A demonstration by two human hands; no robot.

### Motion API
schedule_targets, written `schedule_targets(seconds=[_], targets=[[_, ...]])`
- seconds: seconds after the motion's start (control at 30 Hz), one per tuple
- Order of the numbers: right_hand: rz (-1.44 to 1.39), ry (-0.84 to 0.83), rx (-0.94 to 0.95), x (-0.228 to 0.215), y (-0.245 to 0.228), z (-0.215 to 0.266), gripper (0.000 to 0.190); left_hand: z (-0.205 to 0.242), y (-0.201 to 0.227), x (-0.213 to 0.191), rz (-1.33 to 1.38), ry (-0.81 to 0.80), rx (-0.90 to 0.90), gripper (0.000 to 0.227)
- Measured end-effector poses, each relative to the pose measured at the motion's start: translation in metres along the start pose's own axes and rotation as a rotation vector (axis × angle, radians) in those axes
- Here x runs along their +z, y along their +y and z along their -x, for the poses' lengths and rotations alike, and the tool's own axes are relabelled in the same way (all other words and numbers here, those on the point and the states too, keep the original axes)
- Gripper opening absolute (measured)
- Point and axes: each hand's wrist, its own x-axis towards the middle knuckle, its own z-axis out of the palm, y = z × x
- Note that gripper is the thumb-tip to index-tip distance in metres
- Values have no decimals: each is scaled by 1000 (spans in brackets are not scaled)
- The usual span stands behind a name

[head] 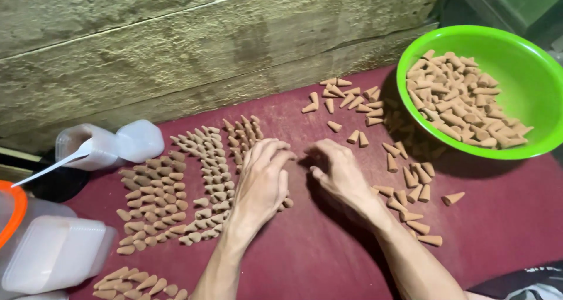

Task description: Organizing incense cones into neat rows on a work surface

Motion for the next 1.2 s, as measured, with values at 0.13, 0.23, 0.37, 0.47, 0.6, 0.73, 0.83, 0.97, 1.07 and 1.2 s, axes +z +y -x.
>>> schedule_targets(seconds=[0.13,0.23,0.37,0.47,0.6,0.73,0.83,0.97,1.07,1.2], targets=[[277,-89,228,-53,28,2,28,-14,33,34,111,72,47,29],[376,67,485,-78,58,5,20,-26,50,66,202,63,57,22],[585,107,545,-82,87,6,19,-45,69,100,273,-127,10,24],[647,85,568,-76,96,5,19,-58,76,126,299,-257,-31,28],[544,95,556,-69,117,8,19,-72,76,168,319,-252,-84,36],[487,93,557,-72,110,6,23,-86,71,207,221,-194,-82,34],[344,76,655,-76,97,2,18,-90,67,213,-7,-191,-41,23],[331,113,606,-72,116,-3,15,-92,57,207,41,-173,-13,18],[246,133,560,-80,94,-3,18,-91,44,193,161,-139,8,15],[30,213,330,-91,45,4,14,-90,42,125,494,-76,-106,15]])
